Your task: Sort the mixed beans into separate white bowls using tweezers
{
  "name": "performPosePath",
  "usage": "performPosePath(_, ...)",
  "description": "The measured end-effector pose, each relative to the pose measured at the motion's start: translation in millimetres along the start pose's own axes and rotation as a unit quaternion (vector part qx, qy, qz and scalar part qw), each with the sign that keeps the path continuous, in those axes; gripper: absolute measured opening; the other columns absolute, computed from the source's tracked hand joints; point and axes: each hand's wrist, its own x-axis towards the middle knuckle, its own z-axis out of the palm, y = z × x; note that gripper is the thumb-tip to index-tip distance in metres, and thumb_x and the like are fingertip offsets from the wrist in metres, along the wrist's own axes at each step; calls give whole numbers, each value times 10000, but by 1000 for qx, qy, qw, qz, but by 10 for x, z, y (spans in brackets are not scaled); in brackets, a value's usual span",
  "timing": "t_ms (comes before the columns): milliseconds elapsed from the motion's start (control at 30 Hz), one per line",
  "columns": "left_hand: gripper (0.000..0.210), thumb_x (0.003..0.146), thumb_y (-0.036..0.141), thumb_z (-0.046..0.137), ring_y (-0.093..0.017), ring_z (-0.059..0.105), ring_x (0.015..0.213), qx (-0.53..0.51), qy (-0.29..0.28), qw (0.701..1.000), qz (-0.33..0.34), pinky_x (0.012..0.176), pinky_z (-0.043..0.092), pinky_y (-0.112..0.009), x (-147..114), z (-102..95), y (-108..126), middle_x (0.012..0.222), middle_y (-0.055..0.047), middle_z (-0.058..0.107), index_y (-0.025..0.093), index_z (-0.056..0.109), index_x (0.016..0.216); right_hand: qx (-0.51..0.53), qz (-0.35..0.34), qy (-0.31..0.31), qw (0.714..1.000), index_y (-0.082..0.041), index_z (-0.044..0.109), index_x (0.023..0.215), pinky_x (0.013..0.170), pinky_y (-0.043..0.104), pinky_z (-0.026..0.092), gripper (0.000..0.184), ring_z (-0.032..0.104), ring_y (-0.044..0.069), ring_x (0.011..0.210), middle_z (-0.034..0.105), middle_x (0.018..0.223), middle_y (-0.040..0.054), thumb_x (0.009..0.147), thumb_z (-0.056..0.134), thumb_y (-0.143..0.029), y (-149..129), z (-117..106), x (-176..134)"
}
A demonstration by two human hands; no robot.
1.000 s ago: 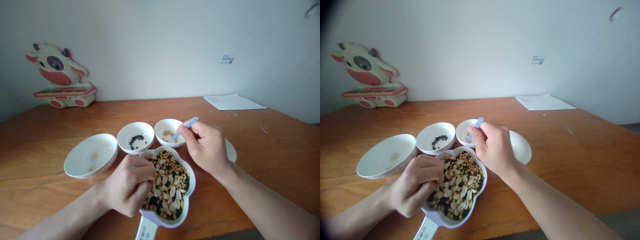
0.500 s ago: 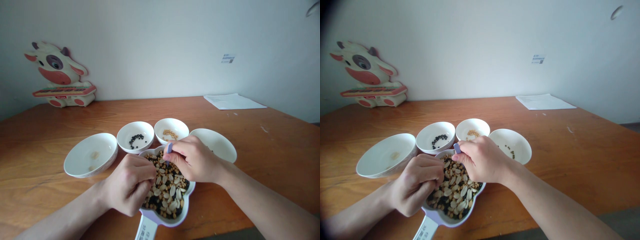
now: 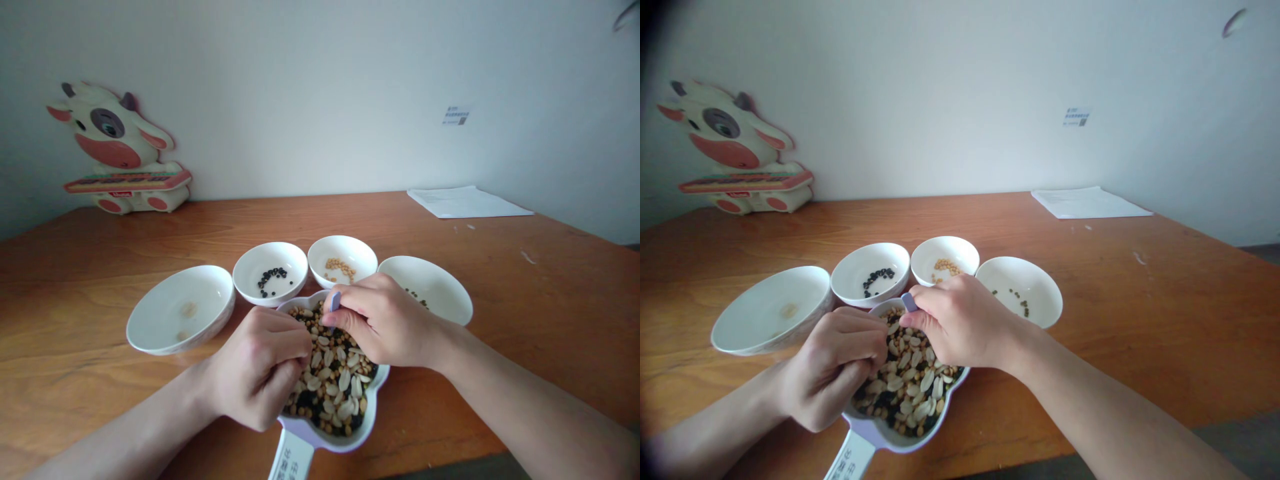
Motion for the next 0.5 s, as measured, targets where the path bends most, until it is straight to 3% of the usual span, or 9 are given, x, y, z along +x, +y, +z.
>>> performPosePath(500,241,816,60,327,-125,367,478,5,4,1000,5,484,296,-274,20,-8,12,518,5,450,194,373,622,7,-19,0,1000,-137,610,754,573,266,423,240,604,166,601,664,663,63,958,505,-205,15,14,6)
